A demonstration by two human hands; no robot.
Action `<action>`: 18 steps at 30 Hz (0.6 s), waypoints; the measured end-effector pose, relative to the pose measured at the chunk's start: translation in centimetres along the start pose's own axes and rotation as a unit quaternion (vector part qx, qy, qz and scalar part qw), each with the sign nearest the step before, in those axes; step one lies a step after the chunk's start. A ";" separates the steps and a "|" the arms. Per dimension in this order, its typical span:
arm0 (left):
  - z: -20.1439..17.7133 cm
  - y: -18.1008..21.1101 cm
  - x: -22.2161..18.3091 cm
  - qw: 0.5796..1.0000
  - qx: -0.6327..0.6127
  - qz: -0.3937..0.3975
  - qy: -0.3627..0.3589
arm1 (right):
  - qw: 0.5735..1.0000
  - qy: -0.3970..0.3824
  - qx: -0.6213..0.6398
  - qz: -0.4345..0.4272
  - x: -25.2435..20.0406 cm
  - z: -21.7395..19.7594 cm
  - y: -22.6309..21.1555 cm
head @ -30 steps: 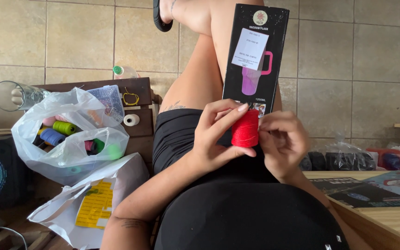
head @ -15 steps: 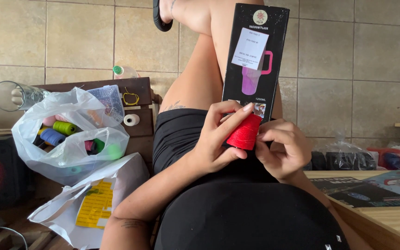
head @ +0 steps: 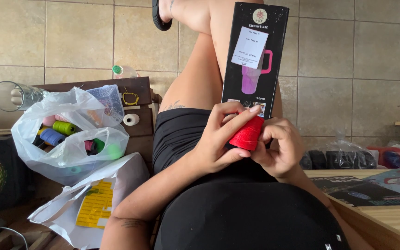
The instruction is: The person is seated at a low table in a clothing store, organizing various materials. They examine a product card and small papers, sort through a bag of colorful thread spools, select a red spool, and use scissors to cut a piece of thread.
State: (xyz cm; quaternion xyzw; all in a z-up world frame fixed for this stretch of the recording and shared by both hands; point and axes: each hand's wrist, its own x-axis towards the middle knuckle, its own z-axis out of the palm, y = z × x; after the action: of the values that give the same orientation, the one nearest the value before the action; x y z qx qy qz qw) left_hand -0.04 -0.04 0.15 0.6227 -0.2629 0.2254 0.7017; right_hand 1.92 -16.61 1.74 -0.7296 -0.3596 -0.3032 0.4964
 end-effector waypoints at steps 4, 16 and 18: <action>-0.2 0.1 0.0 1.000 -0.005 -0.002 0.002 | 1.000 -0.002 0.003 0.003 -0.2 -0.1 -0.1; -0.2 0.2 0.0 0.999 0.034 -0.002 0.000 | 0.999 -0.043 -0.012 0.005 -0.4 -0.6 0.0; -0.3 0.1 0.1 0.999 0.044 0.001 -0.007 | 0.998 -0.051 -0.023 -0.001 -0.4 -0.6 0.3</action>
State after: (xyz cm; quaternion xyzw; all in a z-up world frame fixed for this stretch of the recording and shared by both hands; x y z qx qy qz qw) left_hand -0.03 0.25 0.25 0.6545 -0.2576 0.2331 0.6715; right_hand 1.88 -17.29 1.47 -0.7553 -0.3777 -0.2743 0.4600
